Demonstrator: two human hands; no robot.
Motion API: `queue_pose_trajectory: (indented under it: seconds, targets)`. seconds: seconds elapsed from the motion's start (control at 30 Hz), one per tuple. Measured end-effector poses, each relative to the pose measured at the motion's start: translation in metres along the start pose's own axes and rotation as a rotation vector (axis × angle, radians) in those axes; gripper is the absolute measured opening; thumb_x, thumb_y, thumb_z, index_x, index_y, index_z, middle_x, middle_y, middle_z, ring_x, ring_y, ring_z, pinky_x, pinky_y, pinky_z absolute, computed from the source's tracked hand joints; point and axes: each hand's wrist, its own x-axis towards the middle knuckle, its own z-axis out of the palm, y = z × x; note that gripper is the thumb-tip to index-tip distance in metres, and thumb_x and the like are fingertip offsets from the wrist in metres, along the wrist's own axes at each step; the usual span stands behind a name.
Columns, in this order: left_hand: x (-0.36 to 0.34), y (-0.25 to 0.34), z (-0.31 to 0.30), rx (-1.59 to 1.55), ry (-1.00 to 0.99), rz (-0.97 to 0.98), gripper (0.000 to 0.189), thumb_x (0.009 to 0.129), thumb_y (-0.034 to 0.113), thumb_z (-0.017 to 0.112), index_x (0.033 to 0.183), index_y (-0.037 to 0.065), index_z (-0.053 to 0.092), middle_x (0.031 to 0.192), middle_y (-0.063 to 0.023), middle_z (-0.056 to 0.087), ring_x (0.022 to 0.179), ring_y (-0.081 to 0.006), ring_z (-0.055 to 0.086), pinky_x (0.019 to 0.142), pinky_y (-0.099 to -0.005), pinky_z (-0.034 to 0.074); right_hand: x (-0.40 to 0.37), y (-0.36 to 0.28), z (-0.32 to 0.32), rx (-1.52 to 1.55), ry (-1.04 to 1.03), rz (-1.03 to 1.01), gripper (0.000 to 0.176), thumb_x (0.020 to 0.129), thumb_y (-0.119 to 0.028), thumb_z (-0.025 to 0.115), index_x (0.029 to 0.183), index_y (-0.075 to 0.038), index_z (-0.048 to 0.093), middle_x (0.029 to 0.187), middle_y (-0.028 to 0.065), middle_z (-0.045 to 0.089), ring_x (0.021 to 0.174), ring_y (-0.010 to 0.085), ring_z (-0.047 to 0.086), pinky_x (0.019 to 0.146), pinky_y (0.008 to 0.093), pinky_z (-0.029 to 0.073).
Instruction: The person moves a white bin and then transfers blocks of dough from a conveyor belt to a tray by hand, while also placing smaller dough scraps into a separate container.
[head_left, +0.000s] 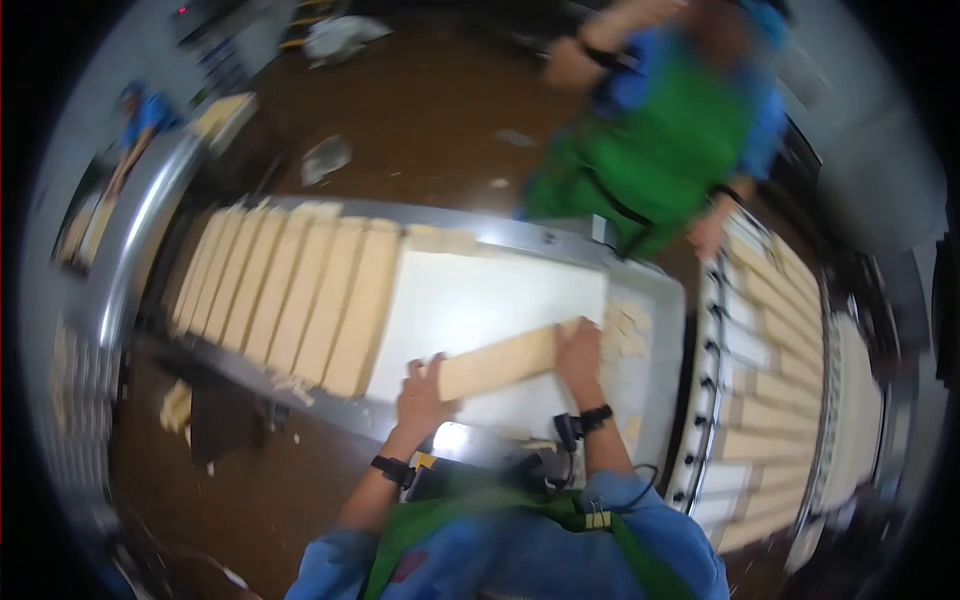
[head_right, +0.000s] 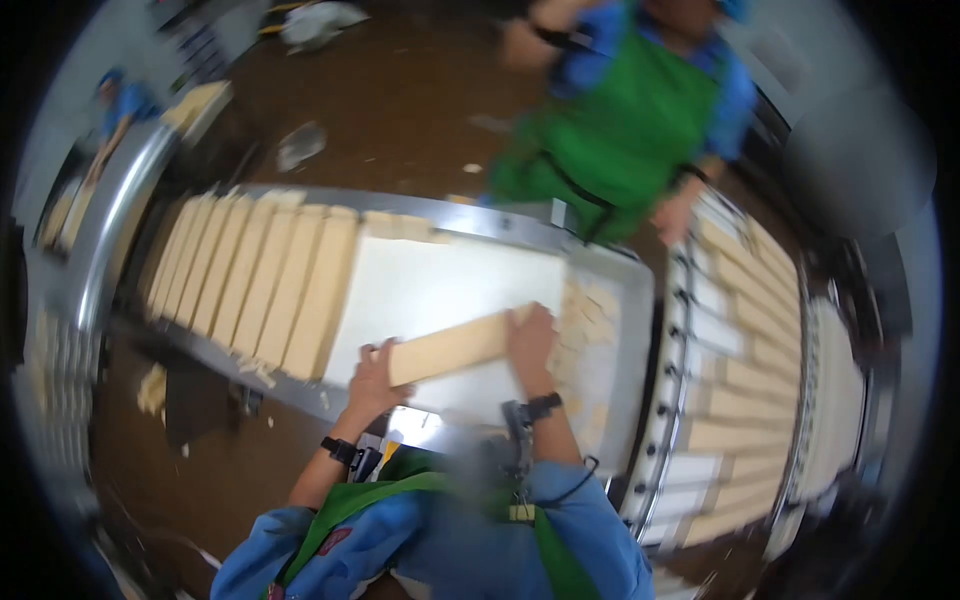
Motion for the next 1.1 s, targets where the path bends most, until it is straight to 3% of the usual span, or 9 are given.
queue_pose_trajectory:
  seconds: [0.13, 0.2, 0.3, 0.47, 0.67, 0.77, 0.93, 0.97, 1.1]
  targets:
    - [0.017, -0.017, 0.057, 0.177, 0.213, 0.223, 0.087, 0.070, 0.027, 0.086, 0.147, 0.017, 0.048, 0.144, -0.0217, 0.046, 0.126, -0.0486, 0.051, 0.102, -0.0578, 0.049, -0.024, -0.004, -0.014, 0.151, -0.060, 0.184, 0.063, 0.097, -0.043, 0.068, 0.126, 0.012, 0.059, 0.115, 0.0305, 0.066, 0.105, 0.0447, 0.063, 0.097, 0.0510, 0.049]
    - [0.002, 0.015, 0.047, 0.074, 0.152, 0.095, 0.083, 0.070, 0.025, 0.086, 0.144, 0.013, 0.050, 0.144, -0.0222, 0.045, 0.126, -0.0476, 0.051, 0.106, -0.0563, 0.045, -0.038, 0.000, -0.033, 0.158, 0.036, 0.222, 0.063, 0.096, -0.042, 0.069, 0.127, 0.012, 0.058, 0.113, 0.0298, 0.065, 0.105, 0.0438, 0.062, 0.097, 0.0508, 0.049]
    - [-0.013, 0.044, 0.065, 0.036, 0.148, 0.209, 0.085, 0.069, 0.024, 0.087, 0.144, 0.011, 0.050, 0.143, -0.0226, 0.045, 0.125, -0.0465, 0.050, 0.107, -0.0547, 0.044, -0.061, 0.029, -0.091, 0.270, 0.104, 0.335, 0.058, 0.095, -0.035, 0.071, 0.128, 0.011, 0.057, 0.110, 0.0261, 0.063, 0.110, 0.0434, 0.059, 0.098, 0.0508, 0.047]
    - [-0.057, 0.170, 0.115, 0.000, 0.215, 0.482, 0.084, 0.071, 0.016, 0.086, 0.147, 0.013, 0.050, 0.141, -0.0224, 0.046, 0.125, -0.0463, 0.049, 0.106, -0.0531, 0.044, -0.107, 0.140, -0.184, 0.222, 0.483, 0.578, 0.044, 0.097, -0.032, 0.068, 0.125, 0.001, 0.061, 0.112, 0.0233, 0.064, 0.107, 0.0447, 0.060, 0.093, 0.0518, 0.049]
    - [-0.133, 0.332, 0.160, -0.044, -0.031, 0.832, 0.080, 0.075, 0.015, 0.083, 0.148, 0.014, 0.050, 0.139, -0.0223, 0.045, 0.125, -0.0445, 0.049, 0.103, -0.0526, 0.046, -0.167, 0.301, -0.314, 0.163, 0.842, 1.023, 0.040, 0.108, -0.037, 0.046, 0.114, -0.006, 0.069, 0.111, 0.0205, 0.071, 0.103, 0.0433, 0.066, 0.087, 0.0504, 0.051]
    - [-0.178, 0.389, 0.177, -0.022, -0.266, 0.871, 0.080, 0.079, 0.021, 0.084, 0.150, 0.013, 0.049, 0.138, -0.0223, 0.045, 0.125, -0.0446, 0.051, 0.103, -0.0524, 0.046, -0.205, 0.389, -0.338, 0.155, 0.813, 1.110, 0.043, 0.108, -0.041, 0.043, 0.114, -0.007, 0.069, 0.114, 0.0213, 0.072, 0.103, 0.0441, 0.068, 0.086, 0.0519, 0.052]
    - [-0.205, 0.435, 0.219, 0.053, -0.556, 0.866, 0.073, 0.089, 0.034, 0.077, 0.151, 0.011, 0.046, 0.136, -0.0246, 0.047, 0.118, -0.0458, 0.057, 0.100, -0.0533, 0.048, -0.250, 0.515, -0.315, -0.109, 0.217, 0.848, 0.049, 0.106, -0.043, 0.046, 0.133, -0.006, 0.062, 0.118, 0.0250, 0.071, 0.109, 0.0455, 0.068, 0.092, 0.0566, 0.051]
    - [-0.200, 0.444, 0.224, 0.045, -0.572, 0.869, 0.070, 0.091, 0.036, 0.074, 0.151, 0.010, 0.047, 0.134, -0.0240, 0.050, 0.116, -0.0447, 0.059, 0.100, -0.0534, 0.048, -0.245, 0.507, -0.327, -0.200, -0.008, 0.932, 0.054, 0.104, -0.043, 0.050, 0.139, -0.003, 0.057, 0.124, 0.0265, 0.069, 0.115, 0.0449, 0.066, 0.097, 0.0595, 0.048]
    - [-0.186, 0.463, 0.260, 0.009, -0.526, 0.928, 0.061, 0.095, 0.033, 0.069, 0.149, 0.010, 0.049, 0.128, -0.0203, 0.057, 0.110, -0.0384, 0.064, 0.097, -0.0520, 0.049, -0.237, 0.483, -0.339, -0.367, 0.107, 1.073, 0.060, 0.097, -0.041, 0.064, 0.137, 0.003, 0.058, 0.129, 0.0258, 0.062, 0.128, 0.0407, 0.055, 0.107, 0.0550, 0.040]
